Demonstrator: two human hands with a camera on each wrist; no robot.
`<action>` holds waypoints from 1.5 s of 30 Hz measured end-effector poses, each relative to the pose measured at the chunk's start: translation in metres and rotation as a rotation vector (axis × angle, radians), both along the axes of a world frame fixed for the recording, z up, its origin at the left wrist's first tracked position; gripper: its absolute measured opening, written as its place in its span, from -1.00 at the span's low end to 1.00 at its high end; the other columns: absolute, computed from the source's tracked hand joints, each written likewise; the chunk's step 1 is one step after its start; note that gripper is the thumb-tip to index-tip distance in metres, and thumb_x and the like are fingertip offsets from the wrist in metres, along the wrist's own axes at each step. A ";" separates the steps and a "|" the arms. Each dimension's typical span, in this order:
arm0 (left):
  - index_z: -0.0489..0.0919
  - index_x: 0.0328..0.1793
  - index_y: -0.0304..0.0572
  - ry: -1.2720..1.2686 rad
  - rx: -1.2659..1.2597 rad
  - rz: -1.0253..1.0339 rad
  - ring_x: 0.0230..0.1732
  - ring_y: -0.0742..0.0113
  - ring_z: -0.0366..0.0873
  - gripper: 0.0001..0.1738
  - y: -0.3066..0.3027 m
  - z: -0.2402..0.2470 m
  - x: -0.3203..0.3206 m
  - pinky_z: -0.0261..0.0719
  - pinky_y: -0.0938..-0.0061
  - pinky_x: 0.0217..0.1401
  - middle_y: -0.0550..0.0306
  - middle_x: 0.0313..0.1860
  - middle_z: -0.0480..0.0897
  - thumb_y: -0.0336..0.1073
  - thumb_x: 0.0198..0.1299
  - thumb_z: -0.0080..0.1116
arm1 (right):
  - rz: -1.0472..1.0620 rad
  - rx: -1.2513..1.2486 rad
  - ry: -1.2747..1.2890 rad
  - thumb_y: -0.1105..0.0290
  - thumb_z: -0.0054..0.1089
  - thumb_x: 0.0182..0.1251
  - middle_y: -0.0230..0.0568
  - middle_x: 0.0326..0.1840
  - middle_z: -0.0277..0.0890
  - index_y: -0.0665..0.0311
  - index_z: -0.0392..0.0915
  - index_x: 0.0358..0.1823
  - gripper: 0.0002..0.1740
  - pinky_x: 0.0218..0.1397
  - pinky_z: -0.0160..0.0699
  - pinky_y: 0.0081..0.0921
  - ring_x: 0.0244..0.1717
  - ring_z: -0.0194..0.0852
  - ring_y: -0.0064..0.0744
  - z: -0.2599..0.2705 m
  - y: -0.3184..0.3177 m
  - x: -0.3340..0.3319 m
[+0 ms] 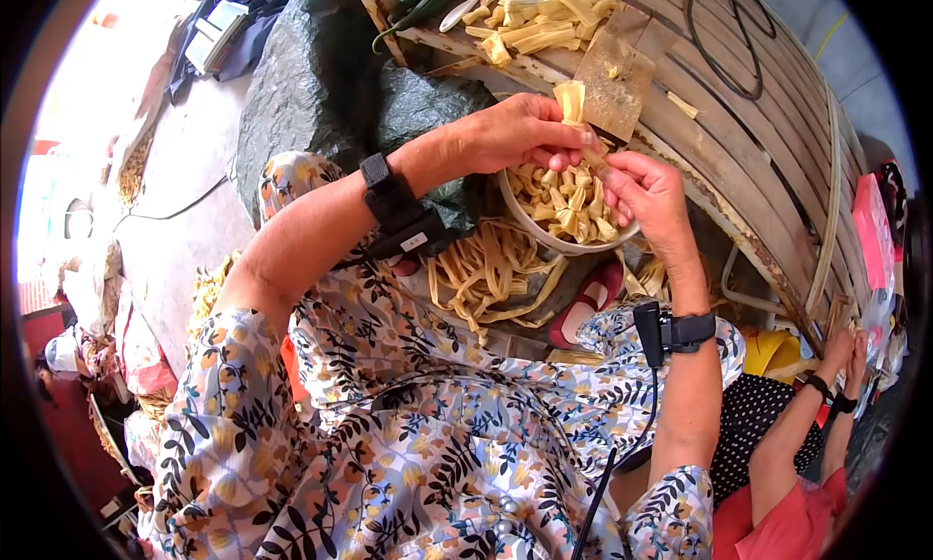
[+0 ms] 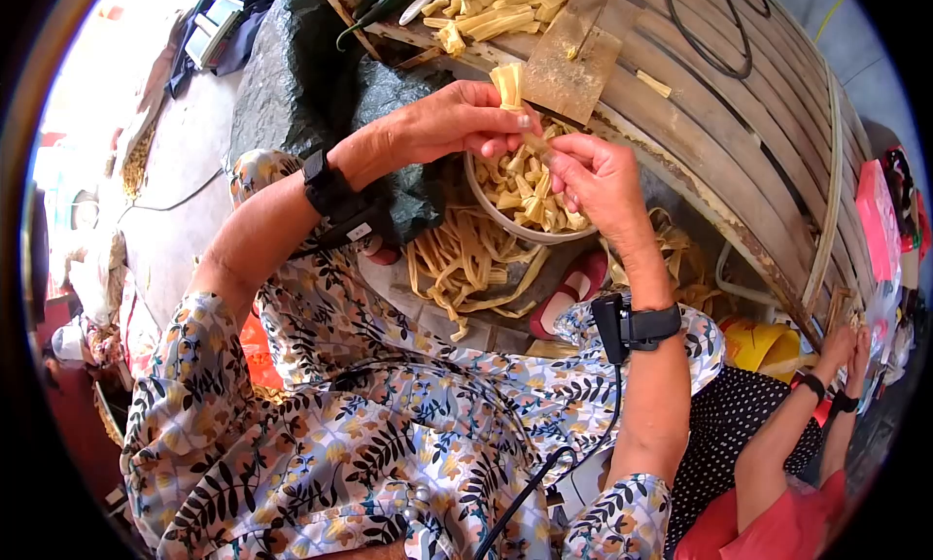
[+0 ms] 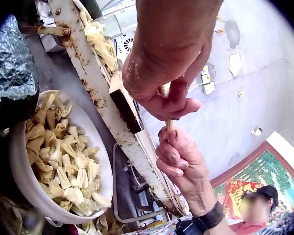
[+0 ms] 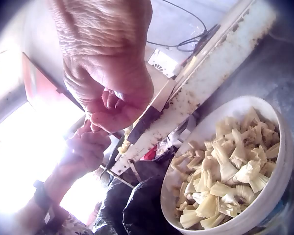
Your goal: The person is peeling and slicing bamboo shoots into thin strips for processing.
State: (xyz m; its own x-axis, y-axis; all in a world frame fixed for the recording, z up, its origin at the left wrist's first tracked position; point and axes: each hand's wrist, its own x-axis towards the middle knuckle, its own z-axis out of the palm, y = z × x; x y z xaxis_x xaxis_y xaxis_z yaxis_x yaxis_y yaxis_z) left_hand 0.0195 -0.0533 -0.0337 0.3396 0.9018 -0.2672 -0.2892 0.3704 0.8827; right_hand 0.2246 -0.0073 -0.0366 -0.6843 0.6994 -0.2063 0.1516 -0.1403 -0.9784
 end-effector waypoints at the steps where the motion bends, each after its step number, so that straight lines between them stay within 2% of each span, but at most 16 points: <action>1: 0.53 -0.12 -0.35 0.011 0.014 0.003 -0.61 0.66 0.33 -0.72 0.001 -0.001 -0.001 0.30 0.80 -0.52 0.28 -0.50 0.51 -0.25 0.21 0.04 | 0.011 0.002 0.009 0.45 0.06 0.24 -0.39 -0.65 0.39 0.42 0.50 -0.21 -0.82 -0.70 0.19 -0.80 -0.75 0.17 -0.76 0.001 0.001 0.000; 9: 0.54 -0.14 -0.36 0.154 0.080 0.010 -0.63 0.67 0.30 -0.74 0.000 0.009 -0.007 0.25 0.78 -0.55 0.30 -0.55 0.47 -0.28 0.19 0.06 | 0.037 0.023 0.059 0.45 0.04 0.26 -0.38 -0.65 0.39 0.44 0.50 -0.22 -0.82 -0.68 0.22 -0.79 -0.74 0.18 -0.76 0.002 -0.001 -0.001; 15: 0.54 -0.14 -0.35 0.079 0.027 -0.001 -0.62 0.67 0.31 -0.69 -0.002 0.006 -0.006 0.28 0.80 -0.55 0.30 -0.53 0.48 -0.20 0.23 0.02 | 0.111 0.002 -0.039 0.45 0.02 0.27 -0.36 -0.65 0.40 0.45 0.50 -0.21 -0.81 -0.66 0.29 -0.77 -0.73 0.20 -0.75 0.007 0.001 0.002; 18: 0.53 -0.12 -0.34 0.074 0.071 0.013 -0.63 0.67 0.31 -0.64 -0.002 0.008 -0.007 0.29 0.81 -0.53 0.29 -0.52 0.48 -0.14 0.26 -0.03 | 0.084 -0.006 -0.015 0.46 0.01 0.27 -0.35 -0.65 0.41 0.45 0.50 -0.21 -0.81 -0.65 0.32 -0.76 -0.72 0.21 -0.74 0.009 0.001 0.002; 24: 0.52 -0.09 -0.30 -0.060 -0.071 -0.001 -0.54 0.59 0.43 -0.59 -0.001 0.014 -0.008 0.43 0.74 -0.42 0.23 -0.44 0.54 -0.06 0.26 -0.06 | 0.048 0.015 -0.005 0.45 0.02 0.27 -0.36 -0.64 0.42 0.45 0.49 -0.20 -0.81 -0.62 0.33 -0.74 -0.70 0.24 -0.73 0.002 0.002 -0.002; 27: 0.53 -0.09 -0.31 0.148 0.109 -0.003 -0.43 0.55 0.52 -0.60 0.005 0.013 -0.012 0.47 0.70 -0.32 0.19 -0.39 0.58 -0.06 0.24 -0.01 | 0.012 0.083 -0.049 0.45 0.03 0.26 -0.35 -0.61 0.43 0.45 0.49 -0.19 -0.80 -0.58 0.35 -0.74 -0.66 0.27 -0.73 0.010 0.008 -0.004; 28: 0.53 -0.09 -0.32 0.263 0.130 -0.024 -0.36 0.54 0.55 -0.62 0.009 0.015 -0.014 0.47 0.70 -0.26 0.15 -0.36 0.61 -0.10 0.21 0.04 | -0.008 0.106 -0.050 0.44 0.04 0.25 -0.34 -0.59 0.45 0.44 0.49 -0.18 -0.80 -0.52 0.41 -0.74 -0.63 0.31 -0.72 0.012 0.011 -0.004; 32: 0.53 -0.12 -0.34 0.286 0.252 0.137 -0.34 0.51 0.55 -0.68 0.029 0.007 -0.017 0.47 0.70 -0.24 0.13 -0.34 0.61 -0.18 0.20 0.06 | -0.223 0.177 0.086 0.48 0.06 0.23 -0.29 -0.50 0.52 0.43 0.51 -0.17 -0.80 -0.43 0.47 -0.73 -0.58 0.39 -0.67 0.013 0.030 -0.013; 36: 0.51 -0.08 -0.38 0.243 0.238 0.299 -0.33 0.49 0.54 -0.69 0.058 0.010 -0.013 0.48 0.65 -0.19 0.08 -0.29 0.60 -0.25 0.20 0.05 | -0.422 0.204 0.126 0.52 0.09 0.18 -0.28 -0.43 0.54 0.45 0.55 -0.23 -0.83 -0.42 0.46 -0.73 -0.51 0.42 -0.66 0.020 0.055 -0.024; 45: 0.49 -0.10 -0.45 0.255 0.289 0.362 -0.24 0.40 0.56 -0.71 0.105 0.006 -0.015 0.52 0.60 -0.09 0.04 -0.27 0.59 -0.35 0.14 0.11 | -0.607 0.194 0.277 0.53 0.15 0.13 -0.32 -0.47 0.52 0.43 0.57 -0.28 -0.86 -0.44 0.42 -0.75 -0.53 0.40 -0.67 0.004 0.101 -0.043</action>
State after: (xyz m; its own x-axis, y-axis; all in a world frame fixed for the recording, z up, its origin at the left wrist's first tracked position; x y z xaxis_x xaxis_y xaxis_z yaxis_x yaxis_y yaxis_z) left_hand 0.0043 0.0517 -0.0273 -0.0503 0.9984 -0.0242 -0.1158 0.0182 0.9931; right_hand 0.1813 0.0939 -0.0329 -0.1698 0.9816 0.0872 -0.1569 0.0604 -0.9858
